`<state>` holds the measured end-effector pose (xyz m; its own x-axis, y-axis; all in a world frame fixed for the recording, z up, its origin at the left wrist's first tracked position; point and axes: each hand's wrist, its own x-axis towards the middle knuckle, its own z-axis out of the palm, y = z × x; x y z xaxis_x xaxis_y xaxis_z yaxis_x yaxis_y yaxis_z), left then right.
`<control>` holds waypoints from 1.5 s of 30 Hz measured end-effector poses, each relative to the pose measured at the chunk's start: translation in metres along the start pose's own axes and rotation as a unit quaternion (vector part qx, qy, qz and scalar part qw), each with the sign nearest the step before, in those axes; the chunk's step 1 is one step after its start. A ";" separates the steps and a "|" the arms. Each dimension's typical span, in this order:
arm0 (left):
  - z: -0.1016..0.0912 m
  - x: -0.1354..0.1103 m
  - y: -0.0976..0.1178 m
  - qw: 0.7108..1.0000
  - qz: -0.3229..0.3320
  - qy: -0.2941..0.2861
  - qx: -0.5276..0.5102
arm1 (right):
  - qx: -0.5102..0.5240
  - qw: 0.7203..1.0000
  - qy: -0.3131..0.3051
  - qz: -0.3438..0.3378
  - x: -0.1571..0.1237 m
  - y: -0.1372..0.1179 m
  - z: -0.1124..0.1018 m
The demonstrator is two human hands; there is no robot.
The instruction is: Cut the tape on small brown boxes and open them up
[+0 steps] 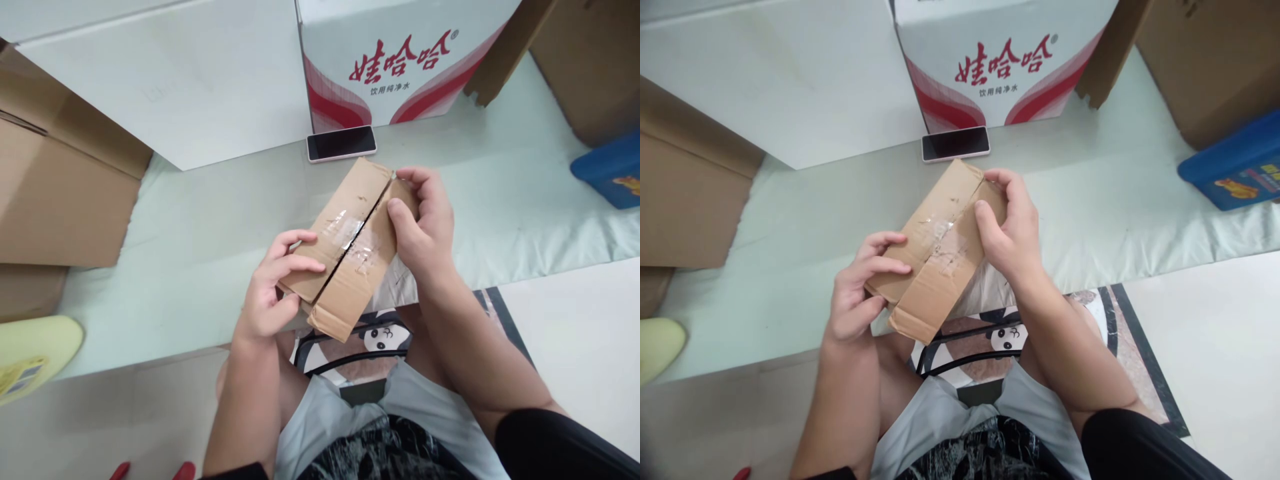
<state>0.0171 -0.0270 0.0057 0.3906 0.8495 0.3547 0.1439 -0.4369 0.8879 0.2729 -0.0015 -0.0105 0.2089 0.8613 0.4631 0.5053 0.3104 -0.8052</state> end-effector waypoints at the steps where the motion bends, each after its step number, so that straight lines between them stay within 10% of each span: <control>1: 0.000 0.000 -0.001 1.000 -0.004 0.011 0.000 | -0.007 1.000 0.003 -0.003 0.000 -0.001 0.000; 12: 0.013 0.008 -0.019 0.945 -0.075 0.296 -0.119 | 0.121 0.992 0.019 -0.014 -0.002 -0.014 -0.012; 24: 0.004 0.003 -0.030 0.943 -0.030 0.330 -0.038 | 0.091 0.972 -0.197 -0.090 0.009 -0.020 -0.026; 36: -0.015 -0.015 -0.018 0.999 -0.030 0.017 -0.041 | 0.078 0.938 -0.316 -0.121 0.015 -0.016 -0.045; 45: -0.016 -0.016 -0.021 0.998 -0.048 0.031 -0.040 | 0.067 0.935 -0.326 -0.122 0.015 -0.020 -0.042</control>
<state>-0.0061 -0.0266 -0.0136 0.3221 0.9036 0.2824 0.1046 -0.3304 0.9380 0.3013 -0.0117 0.0279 -0.4763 0.8064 0.3507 0.3519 0.5403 -0.7644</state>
